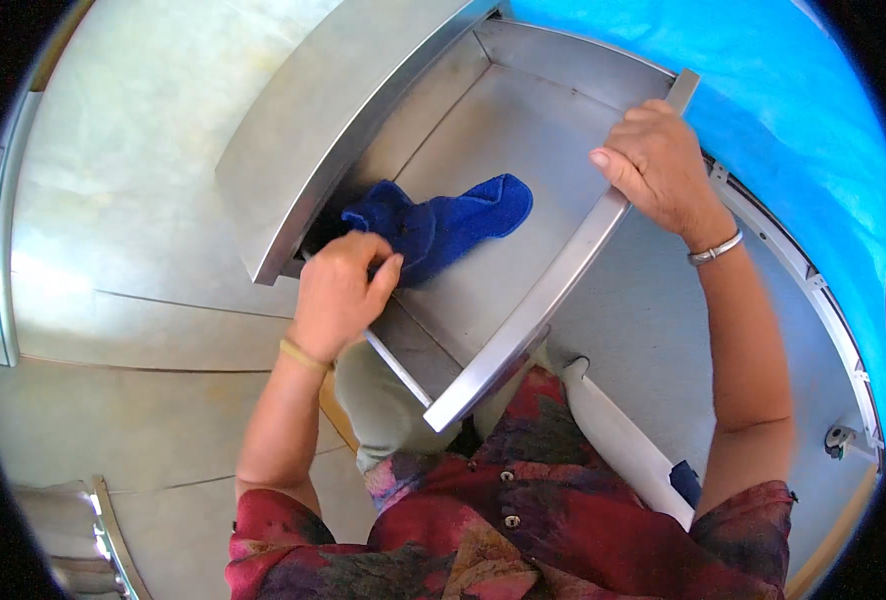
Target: The person wipes the inside surfaces of a stainless steel drawer using a blue cloth, moving the cloth across the bottom and sides several times while holding the drawer open.
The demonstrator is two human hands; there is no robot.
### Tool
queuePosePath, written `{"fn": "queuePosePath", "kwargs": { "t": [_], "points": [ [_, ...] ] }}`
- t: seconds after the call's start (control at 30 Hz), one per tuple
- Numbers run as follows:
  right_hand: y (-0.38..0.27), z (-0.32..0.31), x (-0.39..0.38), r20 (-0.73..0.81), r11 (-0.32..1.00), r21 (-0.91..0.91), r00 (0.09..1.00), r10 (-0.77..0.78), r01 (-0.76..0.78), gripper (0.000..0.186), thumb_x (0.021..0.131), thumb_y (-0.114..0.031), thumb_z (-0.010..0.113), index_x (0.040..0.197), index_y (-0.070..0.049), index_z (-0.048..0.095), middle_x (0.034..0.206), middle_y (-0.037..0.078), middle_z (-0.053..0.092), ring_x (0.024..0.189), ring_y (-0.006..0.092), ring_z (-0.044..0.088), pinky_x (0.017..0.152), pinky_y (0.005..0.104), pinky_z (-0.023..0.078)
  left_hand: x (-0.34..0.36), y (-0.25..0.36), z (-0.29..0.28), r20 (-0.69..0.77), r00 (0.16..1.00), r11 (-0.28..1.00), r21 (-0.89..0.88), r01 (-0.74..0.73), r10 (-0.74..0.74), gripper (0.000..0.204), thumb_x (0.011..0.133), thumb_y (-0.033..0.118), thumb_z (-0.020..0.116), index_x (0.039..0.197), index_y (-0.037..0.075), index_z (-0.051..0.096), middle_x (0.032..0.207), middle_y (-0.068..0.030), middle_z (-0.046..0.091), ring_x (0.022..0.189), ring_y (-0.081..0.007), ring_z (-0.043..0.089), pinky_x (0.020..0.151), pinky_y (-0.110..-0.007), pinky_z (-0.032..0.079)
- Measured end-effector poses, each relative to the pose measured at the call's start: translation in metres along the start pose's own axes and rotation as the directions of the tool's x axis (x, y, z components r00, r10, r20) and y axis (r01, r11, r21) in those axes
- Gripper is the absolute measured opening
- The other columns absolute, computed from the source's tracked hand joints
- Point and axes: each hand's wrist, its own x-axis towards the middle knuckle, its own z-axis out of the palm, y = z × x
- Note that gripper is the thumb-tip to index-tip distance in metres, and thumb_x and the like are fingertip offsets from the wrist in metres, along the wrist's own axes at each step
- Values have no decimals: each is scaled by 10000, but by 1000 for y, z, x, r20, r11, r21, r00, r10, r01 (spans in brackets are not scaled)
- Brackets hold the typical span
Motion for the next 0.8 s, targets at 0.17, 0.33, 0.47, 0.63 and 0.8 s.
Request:
{"fn": "queuePosePath", "kwargs": {
  "t": [0.17,0.33,0.47,0.63,0.8],
  "points": [
    [2,5,-4,-176,998,53,984,-5,15,385,815,-321,508,512,-84,524,516,59,475,554,236,450,581,355,343,41,-13,24,132,990,952,306,0,-42,209,759,176,609,913,35,595,920,-167,591,820,-327,584,694,-386,478],
    [4,13,-4,-269,990,133,963,-12,49,325,758,-259,550,487,-90,492,502,43,450,540,216,425,567,342,323,60,-22,33,351,903,796,605,-16,-249,235,776,230,595,934,56,605,990,-126,581,858,-301,604,718,-377,505],
    [8,12,-5,-266,993,105,964,-16,45,315,750,-255,553,489,-91,491,502,38,448,542,213,419,569,340,321,73,-36,39,525,808,722,665,-193,-268,213,765,204,603,927,66,606,961,-122,581,842,-305,605,718,-387,506],
    [10,11,-6,-270,994,98,963,-15,43,300,741,-245,550,491,-90,492,497,44,424,543,212,408,566,342,311,93,-28,53,50,998,984,177,33,-43,96,754,84,579,831,35,552,836,-158,598,756,-296,606,656,-392,490],
    [10,14,-7,-281,992,116,960,-14,48,294,730,-242,556,489,-90,483,501,46,417,537,218,402,562,344,308,116,-10,70,-100,938,908,-303,290,-332,134,810,76,556,906,10,489,636,-88,602,492,-150,587,484,-295,471]
  ]
}}
